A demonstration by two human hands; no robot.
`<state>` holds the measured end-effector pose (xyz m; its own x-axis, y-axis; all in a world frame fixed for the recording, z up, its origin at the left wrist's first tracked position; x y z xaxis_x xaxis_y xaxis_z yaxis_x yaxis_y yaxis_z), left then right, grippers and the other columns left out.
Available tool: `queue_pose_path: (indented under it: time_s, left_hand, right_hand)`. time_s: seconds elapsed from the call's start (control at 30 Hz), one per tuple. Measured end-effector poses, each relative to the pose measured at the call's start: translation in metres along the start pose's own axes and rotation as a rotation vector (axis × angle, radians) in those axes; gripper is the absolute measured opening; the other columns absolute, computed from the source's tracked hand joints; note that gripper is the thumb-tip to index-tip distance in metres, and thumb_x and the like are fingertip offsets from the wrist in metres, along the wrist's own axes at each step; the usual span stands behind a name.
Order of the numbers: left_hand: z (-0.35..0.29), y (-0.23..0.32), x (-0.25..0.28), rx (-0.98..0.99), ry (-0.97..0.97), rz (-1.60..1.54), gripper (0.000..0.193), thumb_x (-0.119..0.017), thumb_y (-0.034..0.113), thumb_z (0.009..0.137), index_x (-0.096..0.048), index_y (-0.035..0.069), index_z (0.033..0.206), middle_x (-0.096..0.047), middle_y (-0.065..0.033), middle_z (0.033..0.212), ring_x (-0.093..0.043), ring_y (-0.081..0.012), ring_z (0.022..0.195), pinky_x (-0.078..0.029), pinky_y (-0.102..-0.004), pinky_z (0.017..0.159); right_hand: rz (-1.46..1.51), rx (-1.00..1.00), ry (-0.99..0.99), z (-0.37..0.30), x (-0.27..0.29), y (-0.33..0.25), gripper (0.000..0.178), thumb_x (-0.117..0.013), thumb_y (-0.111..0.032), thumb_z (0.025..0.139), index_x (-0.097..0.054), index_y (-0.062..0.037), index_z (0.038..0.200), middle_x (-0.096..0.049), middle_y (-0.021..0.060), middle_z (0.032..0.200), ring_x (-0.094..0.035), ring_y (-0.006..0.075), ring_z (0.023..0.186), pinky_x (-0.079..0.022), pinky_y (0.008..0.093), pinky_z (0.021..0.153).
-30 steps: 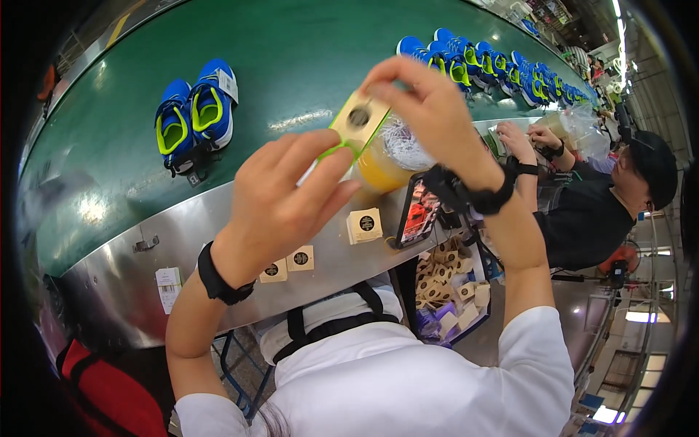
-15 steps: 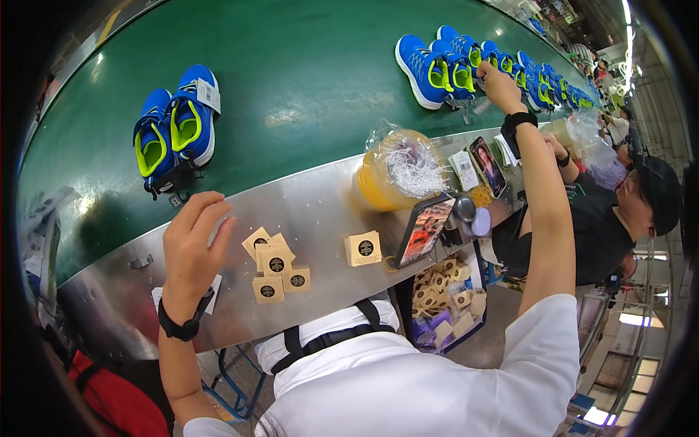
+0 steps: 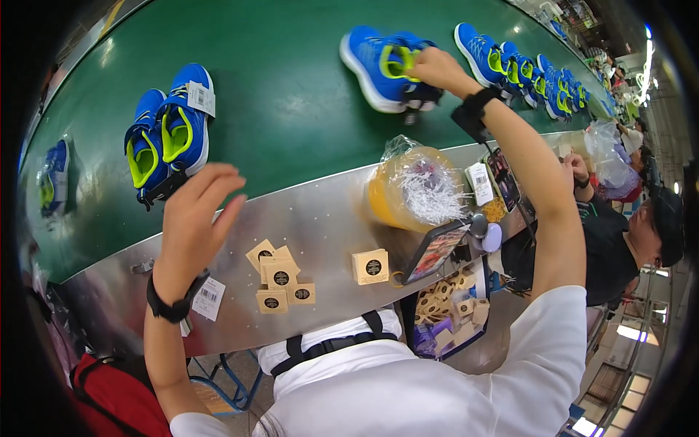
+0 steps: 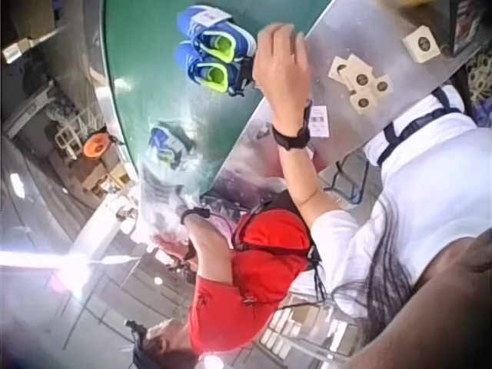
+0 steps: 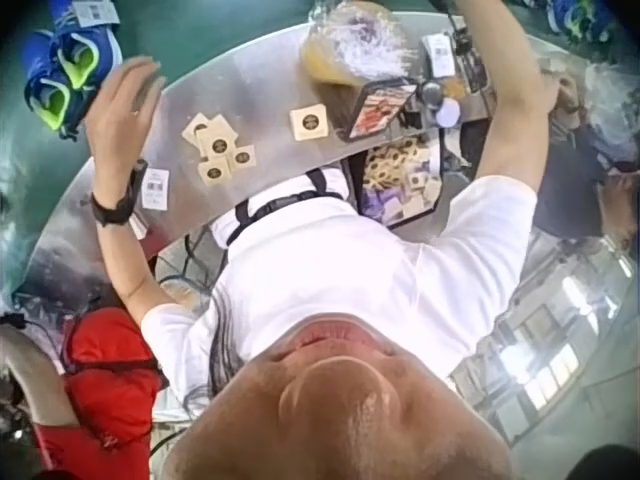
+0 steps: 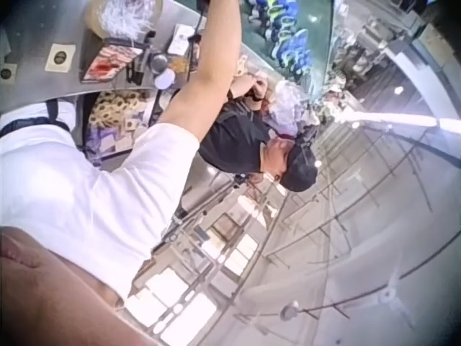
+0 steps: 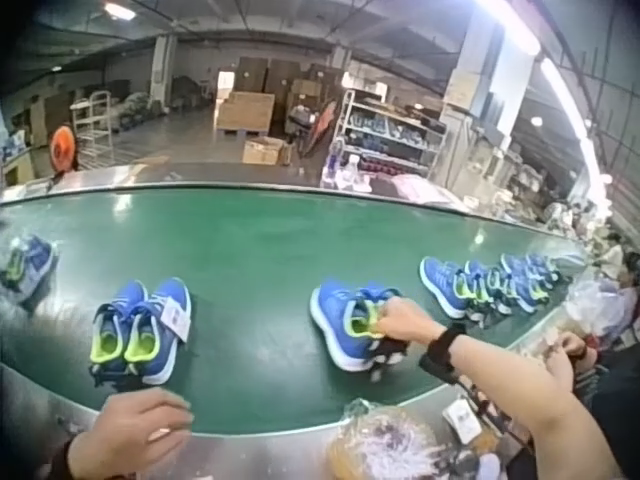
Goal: Apply adhesive stickers and tags to shoe components and insert items into the finished shoes on a manufacturing line.
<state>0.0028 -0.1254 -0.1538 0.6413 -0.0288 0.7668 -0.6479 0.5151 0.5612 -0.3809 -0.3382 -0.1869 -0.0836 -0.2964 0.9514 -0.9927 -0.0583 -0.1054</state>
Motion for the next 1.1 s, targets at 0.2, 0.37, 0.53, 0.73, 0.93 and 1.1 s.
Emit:
queue_pose_path:
  time_s: [0.2, 0.37, 0.53, 0.73, 0.93, 1.1]
  left_hand:
    - [0.102, -0.012, -0.035, -0.156, 0.032, -0.15, 0.011, -0.063, 0.008, 0.08, -0.059, 0.001, 0.088, -0.06, -0.0137, 0.085, -0.058, -0.0334, 0.077, -0.047, -0.0388, 0.067]
    - [0.189, -0.041, -0.08, -0.23, 0.044, -0.163, 0.018, -0.059, 0.007, 0.079, -0.062, 0.001, 0.096, -0.063, -0.0144, 0.086, -0.059, -0.0322, 0.079, -0.048, -0.0376, 0.069]
    - [0.258, -0.05, -0.12, -0.233, -0.05, -0.269, 0.014, -0.059, 0.01, 0.083, -0.064, 0.0, 0.093, -0.065, -0.0131, 0.087, -0.063, -0.0259, 0.08, -0.049, -0.0343, 0.071]
    - [0.297, -0.079, -0.154, -0.011, -0.725, -0.138, 0.026, -0.065, 0.005, 0.07, -0.068, 0.0, 0.095, -0.069, -0.0089, 0.077, -0.064, -0.0188, 0.065, -0.052, -0.0319, 0.061]
    - [0.29, -0.07, -0.145, 0.077, -0.787, -0.064, 0.019, -0.064, 0.005, 0.072, -0.07, 0.001, 0.09, -0.067, -0.0126, 0.079, -0.065, -0.0204, 0.066, -0.053, -0.0299, 0.056]
    - [0.273, -0.056, -0.125, 0.009, -0.55, -0.146, 0.015, -0.068, 0.011, 0.067, -0.073, 0.005, 0.081, -0.068, -0.0145, 0.072, -0.064, -0.022, 0.061, -0.05, -0.0339, 0.057]
  right_hand:
    - [0.082, 0.127, -0.221, -0.022, -0.014, -0.129, 0.038, -0.064, -0.04, 0.077, -0.071, -0.0041, 0.086, -0.066, 0.0116, 0.071, -0.065, 0.0242, 0.071, -0.048, 0.0357, 0.064]
    - [0.283, 0.452, -0.227, -0.017, -0.015, -0.109, 0.024, -0.053, -0.015, 0.084, -0.068, -0.005, 0.099, -0.064, 0.0081, 0.077, -0.062, 0.017, 0.078, -0.046, 0.0282, 0.072]
    - [0.464, 0.436, -0.126, -0.036, 0.027, -0.066, 0.029, -0.047, -0.008, 0.081, -0.066, -0.0077, 0.103, -0.067, 0.0112, 0.078, -0.064, 0.0248, 0.077, -0.048, 0.0337, 0.07]
    - [-0.043, 0.334, -0.046, -0.027, 0.012, -0.054, 0.02, -0.05, -0.01, 0.084, -0.06, -0.0043, 0.101, -0.069, 0.0041, 0.077, -0.065, 0.0207, 0.077, -0.048, 0.0318, 0.072]
    - [0.195, 0.301, 0.069, 0.006, -0.011, -0.058, 0.021, -0.052, -0.016, 0.084, -0.064, -0.0074, 0.099, -0.071, 0.0045, 0.085, -0.065, 0.0272, 0.083, -0.05, 0.0381, 0.075]
    - [0.167, 0.319, 0.121, 0.015, -0.02, -0.076, 0.022, -0.054, -0.018, 0.085, -0.067, -0.01, 0.1, -0.07, 0.0077, 0.085, -0.065, 0.0283, 0.083, -0.049, 0.0395, 0.074]
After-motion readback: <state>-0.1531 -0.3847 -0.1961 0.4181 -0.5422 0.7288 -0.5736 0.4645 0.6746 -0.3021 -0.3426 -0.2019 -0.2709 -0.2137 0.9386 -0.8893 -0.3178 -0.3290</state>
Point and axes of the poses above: each hand's wrist, its own z-axis towards the middle knuckle, its own x-axis out of the back of the hand, y = z × x, the point moved 3 cm from there along z, towards the middle knuckle
